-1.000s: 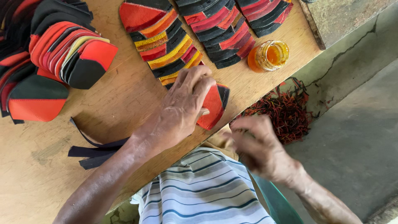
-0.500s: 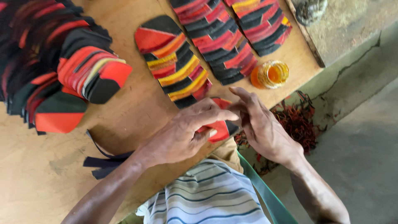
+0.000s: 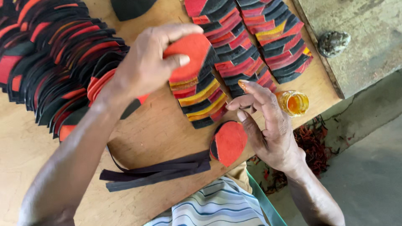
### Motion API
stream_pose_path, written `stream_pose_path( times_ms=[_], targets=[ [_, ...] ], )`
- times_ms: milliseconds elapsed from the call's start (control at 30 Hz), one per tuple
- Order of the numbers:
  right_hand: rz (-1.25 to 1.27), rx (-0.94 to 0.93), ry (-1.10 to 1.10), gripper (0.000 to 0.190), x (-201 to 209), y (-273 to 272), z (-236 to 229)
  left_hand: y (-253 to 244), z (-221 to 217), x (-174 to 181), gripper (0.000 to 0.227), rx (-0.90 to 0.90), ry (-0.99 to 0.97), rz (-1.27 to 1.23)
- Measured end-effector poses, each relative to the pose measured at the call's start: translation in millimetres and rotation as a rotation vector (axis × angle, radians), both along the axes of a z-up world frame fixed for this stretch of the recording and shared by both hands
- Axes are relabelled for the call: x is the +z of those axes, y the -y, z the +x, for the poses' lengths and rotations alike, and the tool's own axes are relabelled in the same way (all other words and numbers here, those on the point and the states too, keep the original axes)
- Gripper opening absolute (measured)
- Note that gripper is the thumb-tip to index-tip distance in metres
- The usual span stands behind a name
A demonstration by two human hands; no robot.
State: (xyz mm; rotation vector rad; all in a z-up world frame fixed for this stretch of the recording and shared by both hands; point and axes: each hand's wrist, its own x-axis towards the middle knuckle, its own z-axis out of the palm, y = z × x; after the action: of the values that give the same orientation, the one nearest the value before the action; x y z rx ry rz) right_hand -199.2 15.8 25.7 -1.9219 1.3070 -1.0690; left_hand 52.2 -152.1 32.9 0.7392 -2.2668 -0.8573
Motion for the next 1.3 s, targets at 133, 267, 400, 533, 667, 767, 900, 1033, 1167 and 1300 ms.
stream_pose_path(
  times_ms=[133,267,400,533,667,767,900,1033,1167,1300],
  targets=[
    [-0.051,0.018,-0.04,0.06,1.3,7.6,0.6,27.9,-1.3,-18.0,0.049,0.07,-0.019,0.166],
    [-0.023,0.002,-0.053,0.06,-0.4,8.4,-2.0,42.3,0.2,-33.2,0.049,0.124,0.055,0.173],
    [-0.002,-0.03,-0.071,0.06,-2.1,6.8,-5.0,44.1,4.9,-49.9,0.048,0.201,0.128,0.097],
    [-0.009,-0.033,-0.078,0.059,-2.4,7.0,-6.8,47.0,1.0,-63.7,0.049,0.246,0.192,-0.01],
    [-0.009,-0.045,-0.093,0.058,1.1,2.7,-8.2,44.0,-3.7,-66.2,0.061,0.358,0.358,-0.002],
    [-0.009,-0.084,-0.083,0.057,10.8,-6.3,-10.1,36.3,-4.9,-53.5,0.069,0.438,0.473,-0.067],
    [-0.11,-0.179,-0.195,0.048,31.5,-25.0,-22.0,20.5,-9.1,-25.1,0.063,0.415,0.385,-0.273],
    [-0.133,-0.246,-0.457,0.044,50.1,-35.6,-53.5,-14.6,-20.1,1.9,0.06,0.392,0.251,-0.637],
    [-0.226,-0.276,-0.664,0.038,53.8,-28.6,-73.4,-80.4,-31.4,14.6,0.043,0.013,0.089,0.068],
    [-0.24,-0.317,-0.592,0.029,59.3,-27.9,-62.7,-179.9,-87.6,-13.6,0.032,-0.726,-0.188,0.553]
  ],
)
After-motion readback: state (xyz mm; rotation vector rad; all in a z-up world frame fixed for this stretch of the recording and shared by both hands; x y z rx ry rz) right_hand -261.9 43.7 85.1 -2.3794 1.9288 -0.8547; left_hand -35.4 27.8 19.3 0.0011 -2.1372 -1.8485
